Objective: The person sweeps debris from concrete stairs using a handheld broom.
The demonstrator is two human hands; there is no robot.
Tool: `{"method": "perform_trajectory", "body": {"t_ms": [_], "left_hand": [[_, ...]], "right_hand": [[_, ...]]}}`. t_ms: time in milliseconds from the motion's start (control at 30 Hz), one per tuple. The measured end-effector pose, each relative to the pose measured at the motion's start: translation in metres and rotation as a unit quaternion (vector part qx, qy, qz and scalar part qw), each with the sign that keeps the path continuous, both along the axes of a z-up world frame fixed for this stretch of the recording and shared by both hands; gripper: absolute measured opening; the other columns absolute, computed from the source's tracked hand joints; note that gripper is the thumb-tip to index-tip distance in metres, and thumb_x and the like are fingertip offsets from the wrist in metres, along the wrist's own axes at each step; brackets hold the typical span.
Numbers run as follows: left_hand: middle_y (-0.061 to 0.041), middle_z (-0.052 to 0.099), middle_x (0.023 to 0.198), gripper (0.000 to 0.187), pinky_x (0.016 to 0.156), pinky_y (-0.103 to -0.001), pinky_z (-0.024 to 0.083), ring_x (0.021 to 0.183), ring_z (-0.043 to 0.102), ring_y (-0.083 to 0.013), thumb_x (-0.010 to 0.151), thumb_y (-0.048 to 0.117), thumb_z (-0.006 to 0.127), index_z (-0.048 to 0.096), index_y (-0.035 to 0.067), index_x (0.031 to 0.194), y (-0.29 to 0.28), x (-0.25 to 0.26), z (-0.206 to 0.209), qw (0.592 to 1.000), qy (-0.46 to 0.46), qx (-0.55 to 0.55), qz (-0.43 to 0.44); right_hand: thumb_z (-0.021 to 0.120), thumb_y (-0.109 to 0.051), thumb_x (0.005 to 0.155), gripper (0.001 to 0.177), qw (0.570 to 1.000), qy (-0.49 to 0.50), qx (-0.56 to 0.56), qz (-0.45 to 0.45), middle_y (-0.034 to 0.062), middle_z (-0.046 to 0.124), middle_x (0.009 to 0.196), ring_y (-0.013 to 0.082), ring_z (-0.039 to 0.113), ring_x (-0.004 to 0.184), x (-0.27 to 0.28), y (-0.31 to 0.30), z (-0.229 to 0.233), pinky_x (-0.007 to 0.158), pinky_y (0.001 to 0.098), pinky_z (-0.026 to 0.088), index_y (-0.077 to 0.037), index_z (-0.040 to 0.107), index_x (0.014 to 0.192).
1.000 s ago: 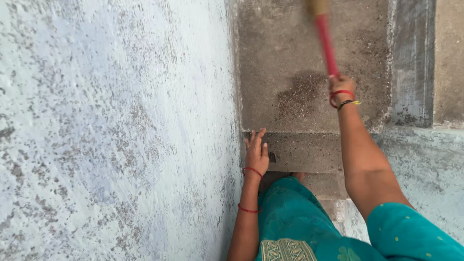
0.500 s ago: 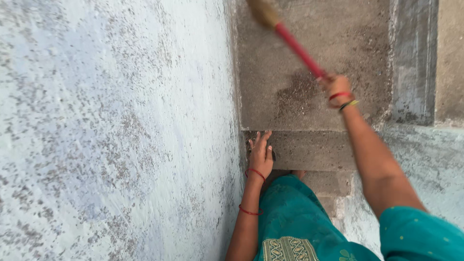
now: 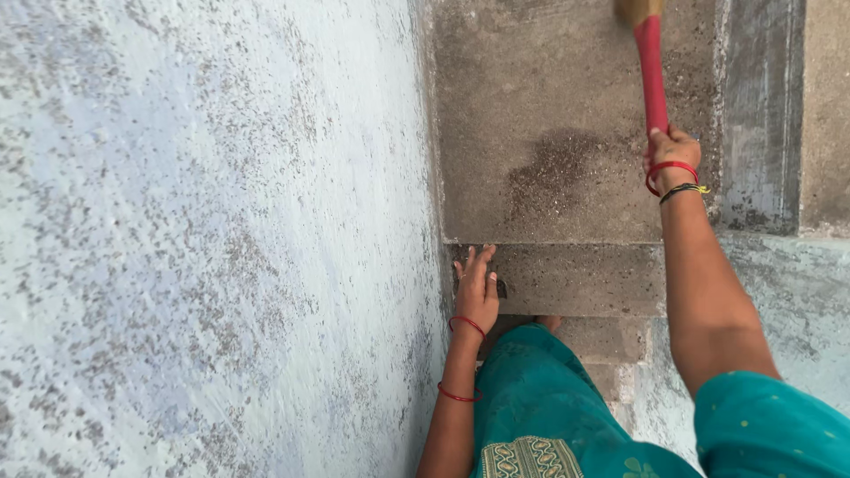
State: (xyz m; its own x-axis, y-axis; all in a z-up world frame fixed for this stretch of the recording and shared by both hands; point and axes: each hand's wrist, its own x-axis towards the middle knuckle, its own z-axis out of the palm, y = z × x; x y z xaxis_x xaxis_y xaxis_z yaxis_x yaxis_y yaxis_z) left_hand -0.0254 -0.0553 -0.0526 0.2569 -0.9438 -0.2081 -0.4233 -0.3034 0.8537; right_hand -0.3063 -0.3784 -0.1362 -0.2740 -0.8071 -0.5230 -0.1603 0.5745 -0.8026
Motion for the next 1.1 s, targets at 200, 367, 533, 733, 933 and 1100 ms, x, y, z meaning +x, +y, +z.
{"method": "perform_trajectory", "body": {"t_ms": [200,367,533,733,933,1100], "left_hand": [[-0.014,0.049,0.156,0.044,0.128,-0.056,0.006,0.155,0.029,-0.0366,0.104,0.006,0.047,0.049,0.013,0.148,0.003,0.002,0.001,1.000,0.005,0.021,0.001],[-0.013,0.050,0.156,0.044,0.130,-0.055,0.006,0.155,0.029,-0.0358,0.104,0.006,0.047,0.050,0.013,0.147,0.004,0.001,-0.001,1.000,0.008,0.020,0.000],[-0.014,0.048,0.156,0.044,0.128,-0.055,0.005,0.154,0.027,-0.0361,0.104,0.006,0.047,0.050,0.012,0.148,0.001,0.002,0.002,1.000,-0.002,0.029,-0.005],[-0.014,0.050,0.156,0.044,0.129,-0.054,0.006,0.155,0.028,-0.0356,0.103,0.008,0.045,0.050,0.013,0.147,0.002,-0.004,0.005,1.000,0.022,0.019,-0.001],[-0.013,0.047,0.158,0.042,0.128,-0.053,0.007,0.155,0.027,-0.0341,0.107,0.010,0.046,0.048,0.014,0.148,0.002,-0.003,0.003,0.999,0.010,0.045,-0.011],[-0.013,0.052,0.155,0.047,0.129,-0.054,0.004,0.156,0.027,-0.0341,0.103,0.004,0.046,0.049,0.012,0.149,0.007,0.005,-0.001,0.999,0.016,0.028,0.007]], "right_hand": [[0.060,-0.016,0.101,0.032,0.989,-0.112,-0.002,-0.094,0.0027,0.058,0.065,0.0114,0.053,0.044,0.028,0.007,0.015,0.038,0.0255,0.045,-0.013,0.061,0.133],[0.061,-0.020,0.106,0.030,0.952,-0.208,0.028,-0.222,0.0051,0.066,0.078,0.0133,0.064,0.055,0.010,-0.067,-0.008,0.046,0.0249,0.051,-0.006,0.060,0.133],[0.061,-0.020,0.107,0.023,0.973,-0.203,-0.050,-0.093,0.0049,0.061,0.077,0.0149,0.056,0.053,0.016,-0.013,-0.001,0.045,0.0291,0.049,-0.008,0.054,0.125],[0.062,-0.023,0.107,0.023,0.971,-0.206,0.012,-0.122,0.0049,0.065,0.076,0.0138,0.059,0.053,-0.011,-0.087,-0.006,0.046,0.0259,0.050,-0.003,0.056,0.116],[0.056,-0.021,0.107,0.022,0.966,-0.221,-0.022,-0.130,0.0034,0.062,0.072,0.0138,0.057,0.051,0.031,0.007,0.039,0.044,0.0263,0.049,-0.004,0.053,0.120],[0.055,-0.021,0.108,0.022,0.978,-0.187,-0.034,-0.085,0.0006,0.060,0.076,0.0116,0.056,0.053,0.042,-0.030,0.043,0.045,0.0243,0.049,-0.006,0.053,0.125]]}}
